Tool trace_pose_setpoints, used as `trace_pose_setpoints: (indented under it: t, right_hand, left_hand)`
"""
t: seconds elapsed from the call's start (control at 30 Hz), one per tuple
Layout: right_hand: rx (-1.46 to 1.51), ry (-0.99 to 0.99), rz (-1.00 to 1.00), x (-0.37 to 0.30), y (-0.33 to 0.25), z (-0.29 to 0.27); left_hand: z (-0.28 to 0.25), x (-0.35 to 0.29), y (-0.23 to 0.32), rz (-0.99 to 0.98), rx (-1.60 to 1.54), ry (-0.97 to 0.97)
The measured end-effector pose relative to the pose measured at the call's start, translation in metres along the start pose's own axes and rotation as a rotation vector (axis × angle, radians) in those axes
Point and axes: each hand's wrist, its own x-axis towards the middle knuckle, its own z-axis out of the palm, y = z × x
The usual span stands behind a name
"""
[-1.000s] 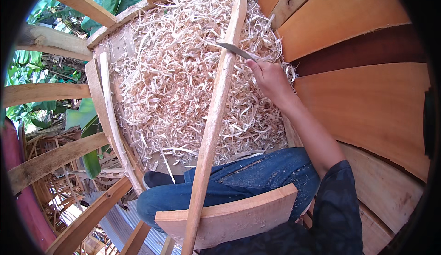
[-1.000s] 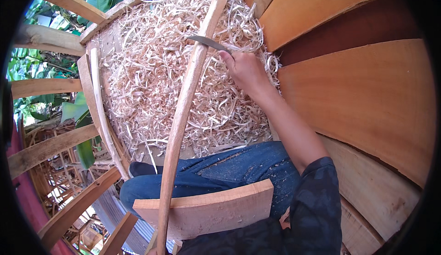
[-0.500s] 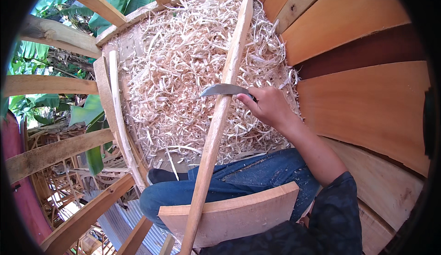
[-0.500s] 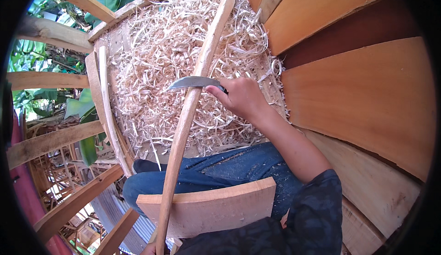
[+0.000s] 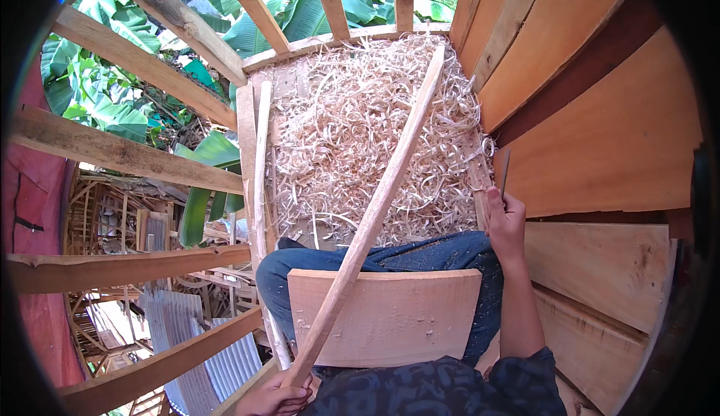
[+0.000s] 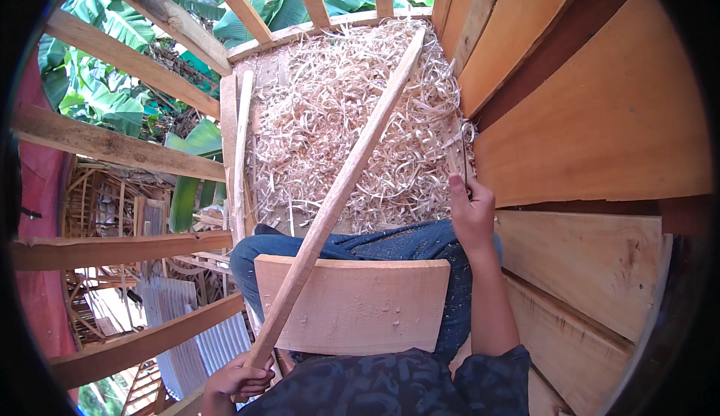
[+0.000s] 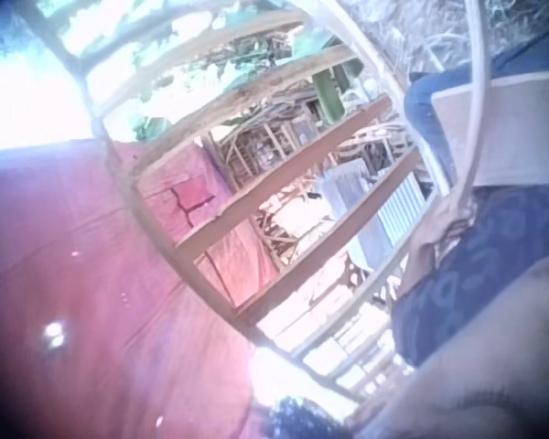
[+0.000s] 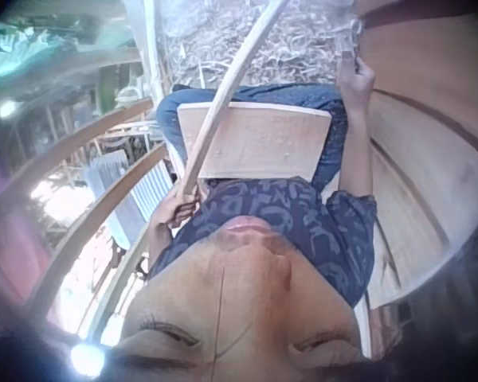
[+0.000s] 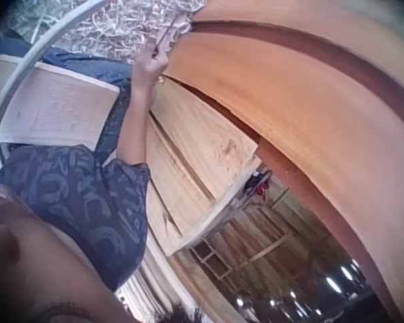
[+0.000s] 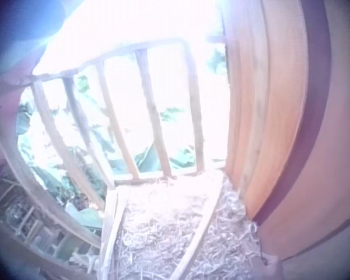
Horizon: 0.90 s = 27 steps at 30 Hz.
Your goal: The person sits cross-legged and uses a curved knife to shave and shape a long wooden stick held against a flat board on their lap. Wood shavings accumulate on the board and surrounding area as the person repeatedly scrapes the stick's surface.
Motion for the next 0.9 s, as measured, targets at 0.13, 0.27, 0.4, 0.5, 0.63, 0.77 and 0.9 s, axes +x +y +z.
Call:
trace_pose_setpoints:
  t: [0.13, 0.27, 0.4, 0.5, 0.63, 0.77, 0.9]
  right_hand:
    - [0.075, 0.011, 0.082, -0.045, -0.019, -0.008]
    - [-0.033, -0.078, 0.048, -0.069, 0.002, -0.012]
    - [-0.033, -0.15, -0.087, -0.084, 0.003, -0.006]
    - [-0.089, -0.183, -0.179, -0.092, -0.012, 0.003]
    - [-0.218, -0.281, -0.135, -0.107, -0.015, 0.011]
    - [-0.29, -0.39, -0.212, -0.125, -0.032, 0.025]
    - [-0.36, -0.49, -0.156, -0.15, -0.035, 0.035]
  left_hand:
    - [-0.027, -0.003, -0.036, -0.089, -0.216, -0.231]
    - [-0.026, 0.006, -0.063, -0.085, -0.172, -0.19]
    - [-0.024, 0.009, -0.065, 0.007, 0.011, -0.125]
    - [-0.018, 0.015, -0.065, 0.077, 0.123, 0.019]
    - [0.0, 0.026, -0.054, 0.067, 0.16, -0.007]
    - [0.006, 0.041, -0.052, 0.028, 0.086, -0.1]
    - [0.009, 0.056, -0.055, 0.076, 0.019, -0.241]
